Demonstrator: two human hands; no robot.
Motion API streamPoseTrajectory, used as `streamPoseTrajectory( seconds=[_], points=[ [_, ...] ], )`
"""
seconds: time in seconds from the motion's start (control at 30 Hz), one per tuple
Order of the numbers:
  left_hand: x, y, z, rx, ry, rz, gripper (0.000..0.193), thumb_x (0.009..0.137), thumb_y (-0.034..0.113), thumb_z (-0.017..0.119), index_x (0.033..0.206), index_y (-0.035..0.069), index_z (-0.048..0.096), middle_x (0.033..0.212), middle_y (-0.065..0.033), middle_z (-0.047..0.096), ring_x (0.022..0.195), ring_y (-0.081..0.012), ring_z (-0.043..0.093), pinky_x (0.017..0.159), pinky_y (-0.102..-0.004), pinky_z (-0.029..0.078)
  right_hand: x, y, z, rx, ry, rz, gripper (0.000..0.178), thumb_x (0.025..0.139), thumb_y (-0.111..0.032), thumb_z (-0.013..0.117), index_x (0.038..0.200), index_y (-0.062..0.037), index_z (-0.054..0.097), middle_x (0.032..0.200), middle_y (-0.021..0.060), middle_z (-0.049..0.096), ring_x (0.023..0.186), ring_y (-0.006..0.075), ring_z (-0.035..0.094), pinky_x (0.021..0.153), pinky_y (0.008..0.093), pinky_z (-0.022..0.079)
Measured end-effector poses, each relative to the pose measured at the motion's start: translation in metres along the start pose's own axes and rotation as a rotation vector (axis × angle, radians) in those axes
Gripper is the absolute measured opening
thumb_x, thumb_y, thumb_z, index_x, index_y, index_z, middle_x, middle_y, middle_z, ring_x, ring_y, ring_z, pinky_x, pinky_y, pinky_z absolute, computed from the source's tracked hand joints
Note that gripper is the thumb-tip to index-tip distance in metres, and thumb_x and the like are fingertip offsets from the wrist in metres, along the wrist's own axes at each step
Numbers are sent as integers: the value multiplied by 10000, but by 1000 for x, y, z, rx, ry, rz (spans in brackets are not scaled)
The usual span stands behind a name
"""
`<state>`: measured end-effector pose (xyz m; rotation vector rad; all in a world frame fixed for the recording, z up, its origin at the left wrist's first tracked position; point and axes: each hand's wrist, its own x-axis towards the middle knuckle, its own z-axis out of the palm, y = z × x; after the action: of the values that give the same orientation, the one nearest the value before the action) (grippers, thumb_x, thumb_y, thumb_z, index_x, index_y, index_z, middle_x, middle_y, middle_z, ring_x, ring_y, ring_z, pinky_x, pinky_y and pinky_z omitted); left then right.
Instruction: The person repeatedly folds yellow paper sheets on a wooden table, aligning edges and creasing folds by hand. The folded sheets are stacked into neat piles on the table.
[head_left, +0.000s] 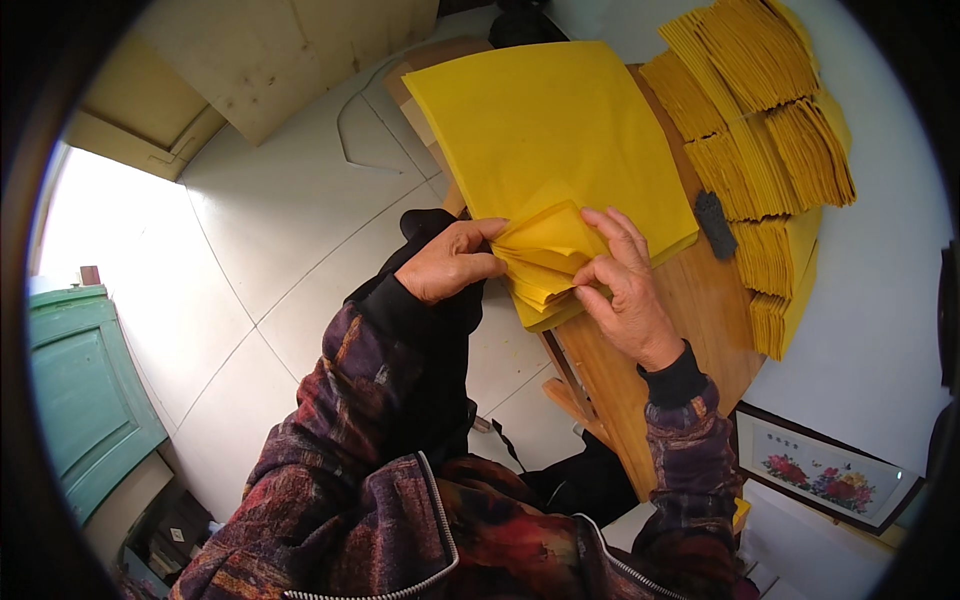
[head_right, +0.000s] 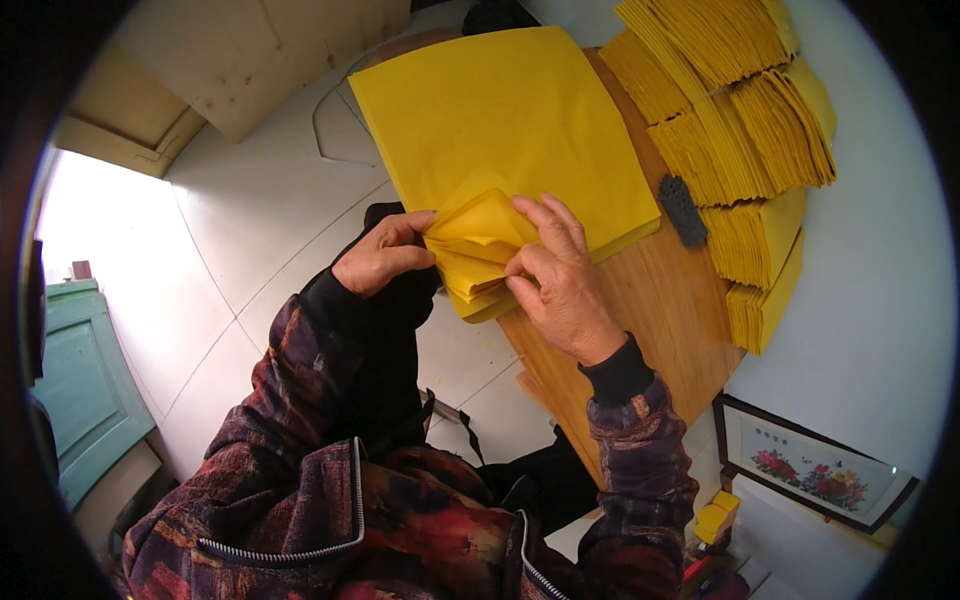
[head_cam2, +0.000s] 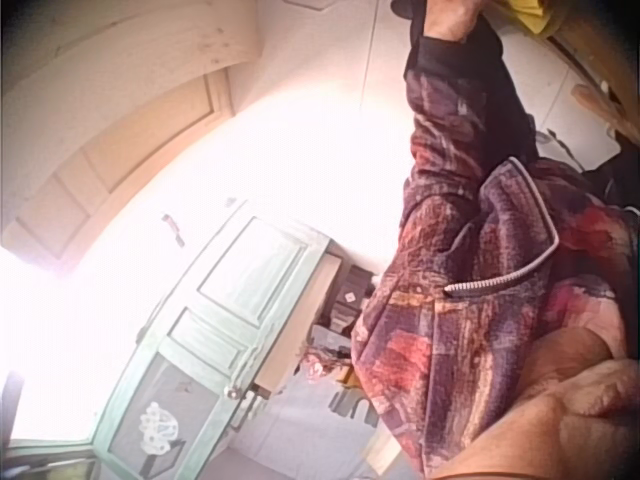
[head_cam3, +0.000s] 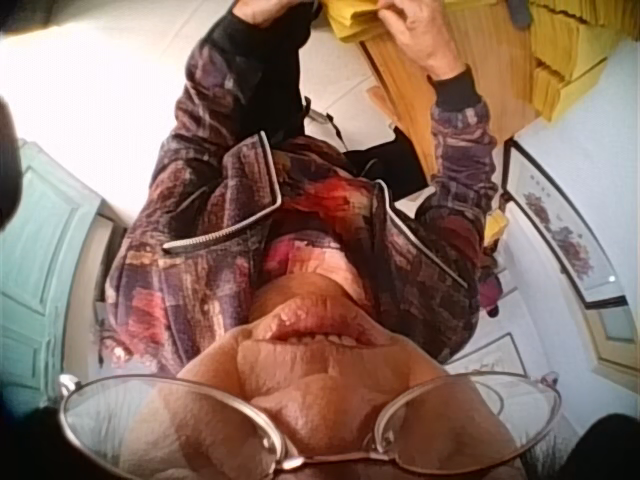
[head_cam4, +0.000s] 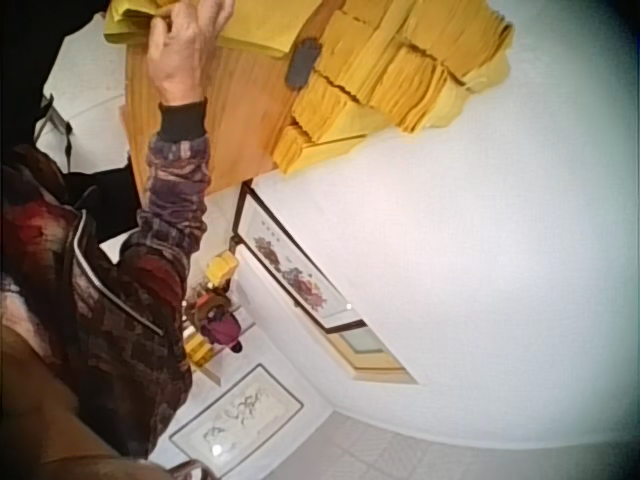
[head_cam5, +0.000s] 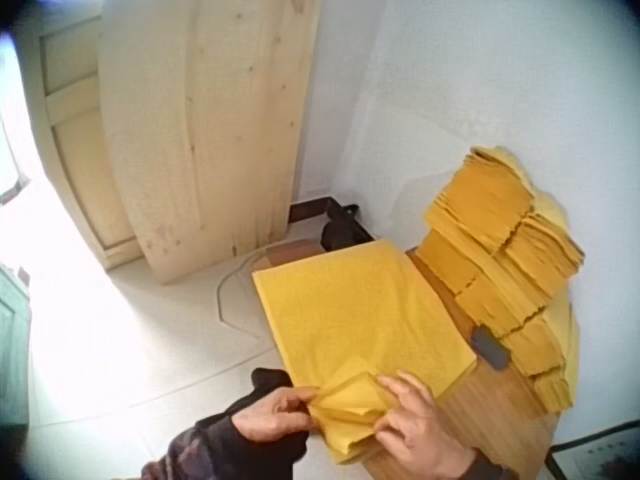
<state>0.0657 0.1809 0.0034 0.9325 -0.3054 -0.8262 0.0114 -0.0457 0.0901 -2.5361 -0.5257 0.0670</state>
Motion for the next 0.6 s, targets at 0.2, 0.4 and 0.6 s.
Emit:
streamPoseTrajectory(
  seconds=[0.2, 0.4, 0.6],
  points=[
    [-1, 1, 1, 50, 17, -34, 503, 766, -21, 471, 1267, -58, 511, 1223, -87, 599, 1139, -148, 546, 1007, -260, 386, -2, 0, 0, 7, -9, 13, 103, 739, 13, 646, 770, -35, 561, 1430, 156, 405, 1365, 375, 296, 1095, 434, 275],
    [1, -4, 0, 5, 32, -7, 408, 814, -31, 502, 1217, -57, 554, 1153, -49, 615, 1061, -117, 557, 961, -244, 415, -2, 0, 0, 13, -1, 3, 105, 738, 16, 648, 774, -32, 562, 1427, 154, 408, 1360, 374, 304, 1095, 429, 276],
    [7, -20, 4, 35, 114, 78, 259, 937, 97, 555, 1140, -56, 606, 1045, -40, 658, 964, -107, 582, 895, -249, 454, -3, -2, 0, -27, 28, -17, 150, 732, 8, 671, 818, -35, 555, 1400, 163, 416, 1325, 394, 331, 1070, 451, 314]
  ],
)
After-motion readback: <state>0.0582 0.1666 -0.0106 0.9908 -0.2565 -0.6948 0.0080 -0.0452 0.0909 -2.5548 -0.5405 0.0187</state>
